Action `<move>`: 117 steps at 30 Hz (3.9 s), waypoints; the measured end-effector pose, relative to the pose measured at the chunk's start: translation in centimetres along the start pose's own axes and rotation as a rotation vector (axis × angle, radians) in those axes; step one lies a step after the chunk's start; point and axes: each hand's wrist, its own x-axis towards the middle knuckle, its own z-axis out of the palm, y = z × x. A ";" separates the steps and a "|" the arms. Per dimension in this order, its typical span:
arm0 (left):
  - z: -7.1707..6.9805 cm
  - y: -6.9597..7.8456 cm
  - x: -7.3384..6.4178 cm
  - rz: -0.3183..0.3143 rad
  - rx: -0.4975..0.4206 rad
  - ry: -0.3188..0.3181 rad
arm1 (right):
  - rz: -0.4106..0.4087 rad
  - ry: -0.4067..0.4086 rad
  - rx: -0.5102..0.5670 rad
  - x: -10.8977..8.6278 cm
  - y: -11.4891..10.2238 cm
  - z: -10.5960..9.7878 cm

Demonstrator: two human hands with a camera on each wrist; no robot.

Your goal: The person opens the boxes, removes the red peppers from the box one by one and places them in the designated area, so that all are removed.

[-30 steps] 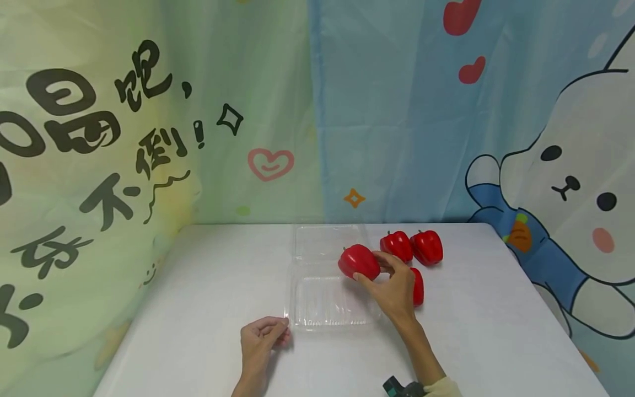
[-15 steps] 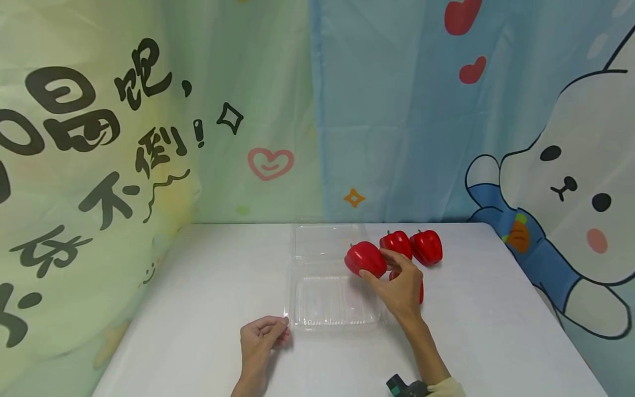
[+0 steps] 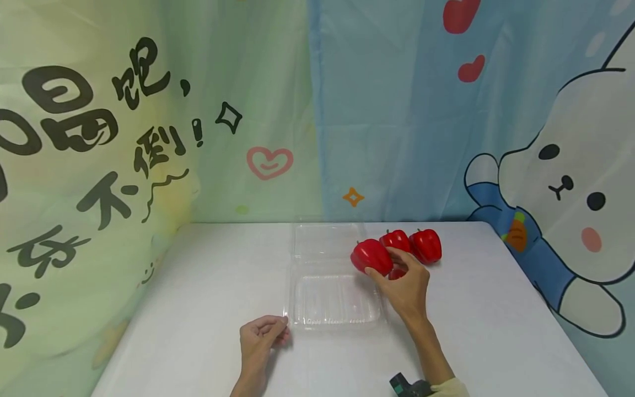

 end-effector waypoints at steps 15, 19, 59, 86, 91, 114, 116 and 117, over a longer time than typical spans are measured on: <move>-0.1 0.0 -0.1 -0.018 -0.009 -0.001 | 0.015 0.026 0.036 0.1 0.3 -0.6; -0.1 0.0 -0.1 -0.018 -0.012 -0.001 | 0.017 0.032 0.047 0.1 0.5 -0.7; 0.0 0.1 -0.1 -0.026 0.000 0.004 | 0.018 0.174 -0.005 0.7 1.6 -2.2; 0.2 -0.2 -0.1 0.008 0.006 0.003 | 0.068 0.247 -0.070 0.9 2.4 -4.0; 0.2 -0.3 -0.2 0.012 0.011 0.003 | 0.082 0.266 -0.090 0.9 2.6 -4.3; 0.2 0.1 -0.2 0.010 0.010 0.007 | 0.117 0.335 -0.080 0.8 3.8 -5.2; 0.2 0.1 -0.2 0.008 0.011 0.008 | 0.127 0.341 -0.082 0.7 3.8 -5.3; 0.2 0.1 -0.2 0.007 0.013 0.009 | 0.131 0.345 -0.082 0.7 3.8 -5.3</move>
